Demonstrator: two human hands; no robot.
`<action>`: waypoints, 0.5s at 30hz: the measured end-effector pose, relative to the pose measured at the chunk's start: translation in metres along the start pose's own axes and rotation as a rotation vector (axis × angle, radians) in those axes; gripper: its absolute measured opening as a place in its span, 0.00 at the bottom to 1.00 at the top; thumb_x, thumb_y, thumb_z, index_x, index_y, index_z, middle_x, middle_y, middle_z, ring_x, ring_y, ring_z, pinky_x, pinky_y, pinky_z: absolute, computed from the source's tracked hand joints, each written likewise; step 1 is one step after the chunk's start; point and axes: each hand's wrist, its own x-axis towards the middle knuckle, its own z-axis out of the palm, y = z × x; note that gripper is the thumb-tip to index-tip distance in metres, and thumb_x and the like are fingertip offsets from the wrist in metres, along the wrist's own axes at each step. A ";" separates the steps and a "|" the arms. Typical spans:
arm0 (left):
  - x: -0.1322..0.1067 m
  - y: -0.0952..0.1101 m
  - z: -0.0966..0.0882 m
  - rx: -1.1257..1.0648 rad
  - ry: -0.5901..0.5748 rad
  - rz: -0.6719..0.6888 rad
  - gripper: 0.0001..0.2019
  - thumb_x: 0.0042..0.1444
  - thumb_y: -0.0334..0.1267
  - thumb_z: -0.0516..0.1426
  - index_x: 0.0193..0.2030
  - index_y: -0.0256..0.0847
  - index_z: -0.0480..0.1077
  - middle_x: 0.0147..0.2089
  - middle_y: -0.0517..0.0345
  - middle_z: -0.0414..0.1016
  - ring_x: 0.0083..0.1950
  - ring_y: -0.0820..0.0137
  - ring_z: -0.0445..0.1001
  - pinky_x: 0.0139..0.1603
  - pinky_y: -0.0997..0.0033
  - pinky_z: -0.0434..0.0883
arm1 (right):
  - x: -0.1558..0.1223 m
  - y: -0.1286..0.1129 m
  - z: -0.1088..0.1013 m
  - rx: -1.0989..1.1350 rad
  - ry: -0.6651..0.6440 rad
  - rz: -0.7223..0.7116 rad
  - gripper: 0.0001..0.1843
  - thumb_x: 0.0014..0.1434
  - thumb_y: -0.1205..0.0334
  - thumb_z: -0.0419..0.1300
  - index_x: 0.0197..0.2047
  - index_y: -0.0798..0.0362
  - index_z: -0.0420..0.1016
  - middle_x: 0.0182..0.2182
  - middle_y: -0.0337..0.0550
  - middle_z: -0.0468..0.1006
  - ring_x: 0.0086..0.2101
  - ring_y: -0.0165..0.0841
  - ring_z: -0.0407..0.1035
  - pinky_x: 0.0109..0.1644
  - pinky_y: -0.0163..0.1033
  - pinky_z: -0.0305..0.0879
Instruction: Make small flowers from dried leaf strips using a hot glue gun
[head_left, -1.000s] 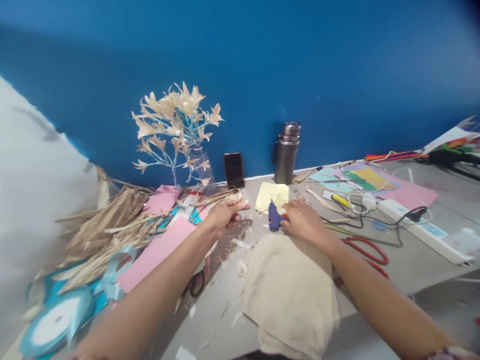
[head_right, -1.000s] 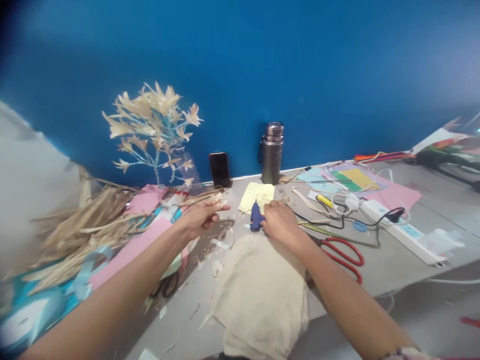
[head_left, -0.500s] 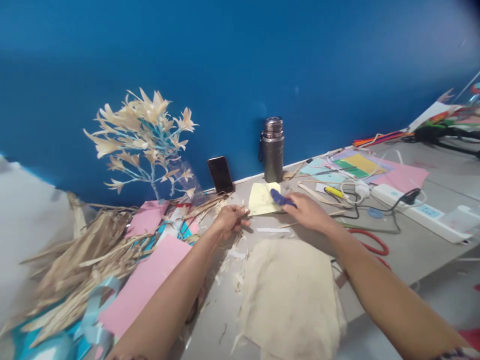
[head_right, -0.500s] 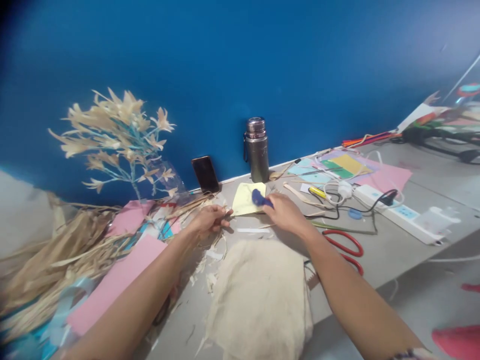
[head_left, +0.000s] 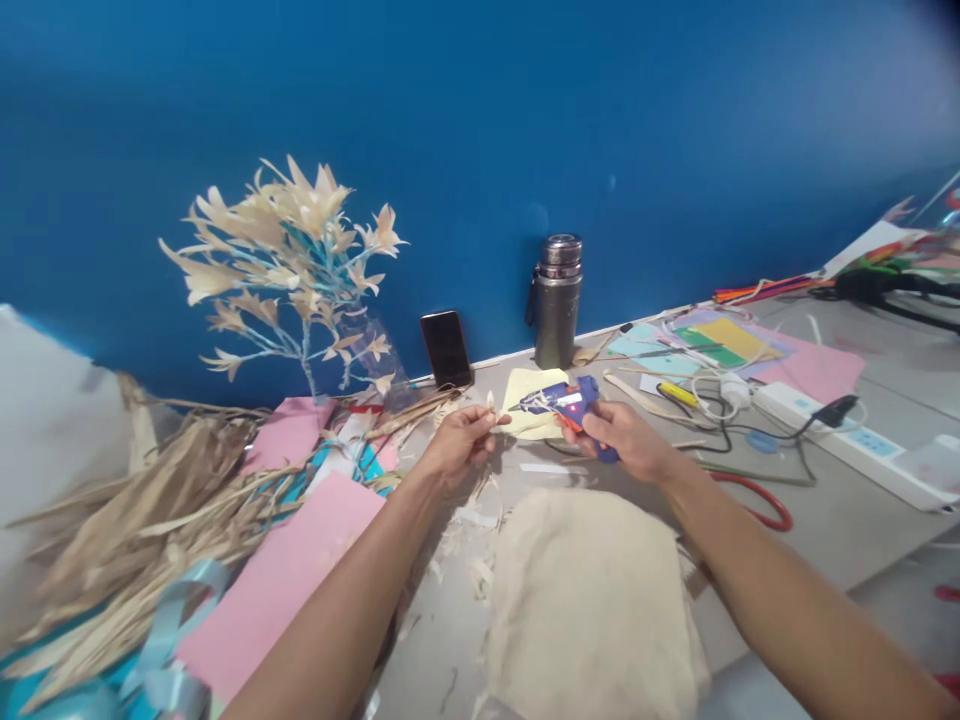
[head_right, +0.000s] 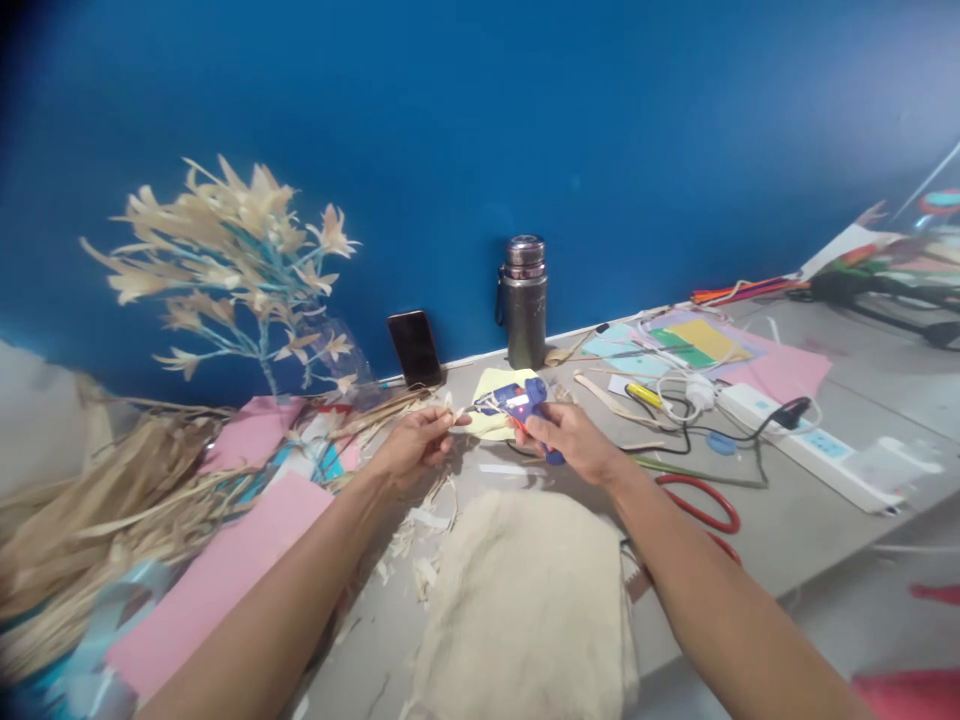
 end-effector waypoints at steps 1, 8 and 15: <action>0.000 0.000 -0.001 -0.002 0.000 0.004 0.14 0.51 0.39 0.66 0.29 0.34 0.67 0.33 0.52 0.77 0.17 0.85 0.58 0.14 0.83 0.47 | 0.000 0.002 0.002 -0.042 -0.007 -0.005 0.25 0.57 0.40 0.64 0.38 0.58 0.76 0.32 0.45 0.74 0.25 0.27 0.59 0.28 0.35 0.53; 0.002 -0.004 -0.006 -0.012 -0.057 -0.026 0.13 0.52 0.42 0.66 0.29 0.34 0.71 0.21 0.63 0.63 0.17 0.83 0.54 0.17 0.82 0.45 | 0.000 0.012 -0.001 -0.222 0.034 0.009 0.25 0.59 0.40 0.61 0.34 0.57 0.78 0.33 0.44 0.76 0.27 0.28 0.60 0.30 0.35 0.55; 0.002 -0.004 -0.007 -0.047 -0.102 -0.020 0.13 0.51 0.42 0.66 0.29 0.34 0.71 0.22 0.63 0.61 0.19 0.83 0.52 0.17 0.81 0.41 | 0.000 0.009 0.000 -0.334 0.054 0.046 0.27 0.59 0.38 0.59 0.37 0.57 0.78 0.31 0.44 0.75 0.27 0.30 0.59 0.30 0.35 0.54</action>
